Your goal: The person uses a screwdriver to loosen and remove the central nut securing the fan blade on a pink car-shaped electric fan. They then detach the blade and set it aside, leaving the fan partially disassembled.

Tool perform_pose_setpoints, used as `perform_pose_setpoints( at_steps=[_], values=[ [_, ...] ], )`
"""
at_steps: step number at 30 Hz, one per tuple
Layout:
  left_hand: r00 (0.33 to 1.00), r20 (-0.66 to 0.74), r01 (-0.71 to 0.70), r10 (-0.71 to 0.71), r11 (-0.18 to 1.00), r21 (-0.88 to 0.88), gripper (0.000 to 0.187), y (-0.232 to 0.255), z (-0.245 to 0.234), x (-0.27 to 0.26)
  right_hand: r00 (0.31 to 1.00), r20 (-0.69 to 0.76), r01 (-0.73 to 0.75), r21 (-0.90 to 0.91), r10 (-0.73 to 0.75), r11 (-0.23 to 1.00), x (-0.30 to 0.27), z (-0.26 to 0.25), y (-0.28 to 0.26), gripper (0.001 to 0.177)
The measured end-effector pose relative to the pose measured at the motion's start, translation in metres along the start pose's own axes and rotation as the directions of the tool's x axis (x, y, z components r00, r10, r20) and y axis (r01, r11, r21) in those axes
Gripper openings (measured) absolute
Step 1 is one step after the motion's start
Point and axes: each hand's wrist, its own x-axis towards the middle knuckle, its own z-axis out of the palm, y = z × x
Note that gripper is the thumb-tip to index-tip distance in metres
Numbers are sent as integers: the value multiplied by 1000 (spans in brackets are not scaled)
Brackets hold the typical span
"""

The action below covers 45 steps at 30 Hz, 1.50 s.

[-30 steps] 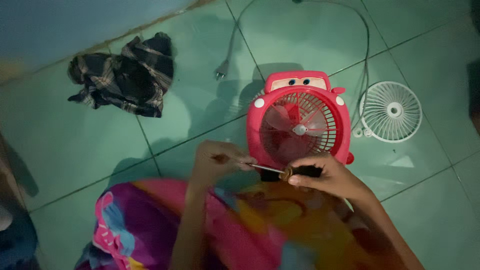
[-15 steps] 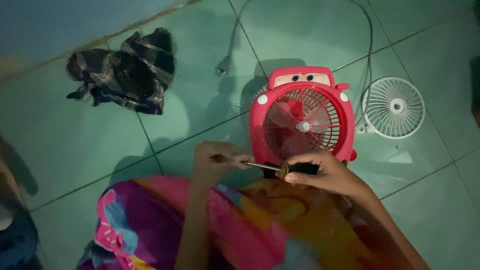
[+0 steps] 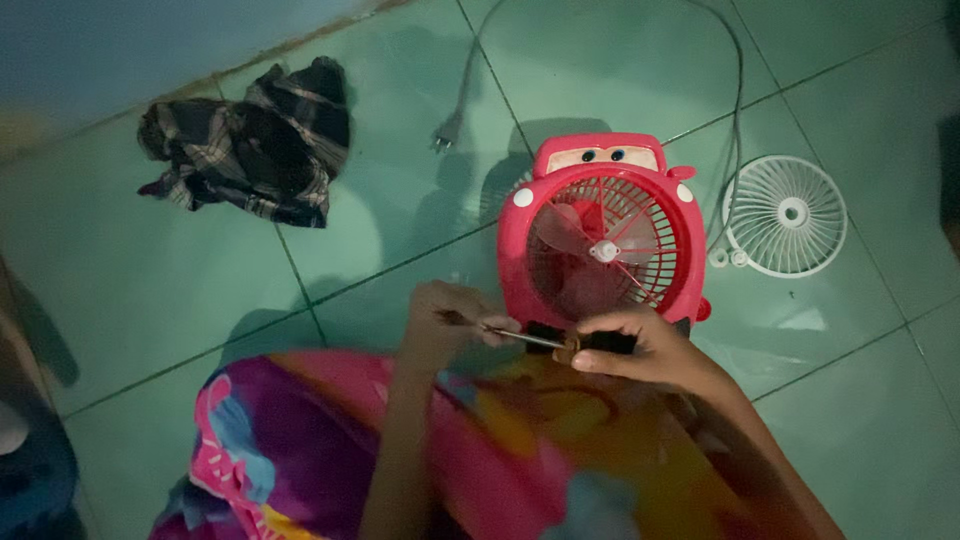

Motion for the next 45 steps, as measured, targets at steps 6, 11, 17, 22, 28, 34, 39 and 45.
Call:
perform_pose_setpoints(
  at_steps=[6, 11, 17, 22, 28, 34, 39, 45],
  values=[
    [1000, 5, 14, -15, 1000, 25, 12, 0, 6, 5, 997, -14, -69, 83, 71, 994, -9, -2, 3, 31],
    [993, 28, 110, -115, 986, 124, 23, -4, 13, 8, 996, -69, -63, 19, 64, 998, -13, -9, 9, 29],
    [984, 19, 176, -175, 981, -82, 34, -28, 13, 4, 996, -89, 19, -36, -22, 999, -15, -13, 10, 27],
    [997, -42, 56, -70, 962, -269, 34, -48, 8, -4, 993, -119, -1, -15, -1, 1000, -14, -15, 2, 26],
    [992, -122, 14, -44, 971, -239, 20, -60, 5, -6, 994, -91, 47, -58, -52, 997, -12, -15, -4, 23],
    [979, -151, 103, -134, 975, -198, 18, -59, 3, -7, 995, -93, 17, -42, -21, 999, -8, -13, -2, 23],
    [995, -94, -5, -18, 969, -246, 20, -56, 5, -4, 996, -68, 59, -47, -62, 997, -8, -14, -5, 23],
    [993, -109, 26, -47, 983, -184, 22, -55, 4, -3, 990, -135, -57, -72, 47, 996, -9, -13, -9, 26]
  ],
)
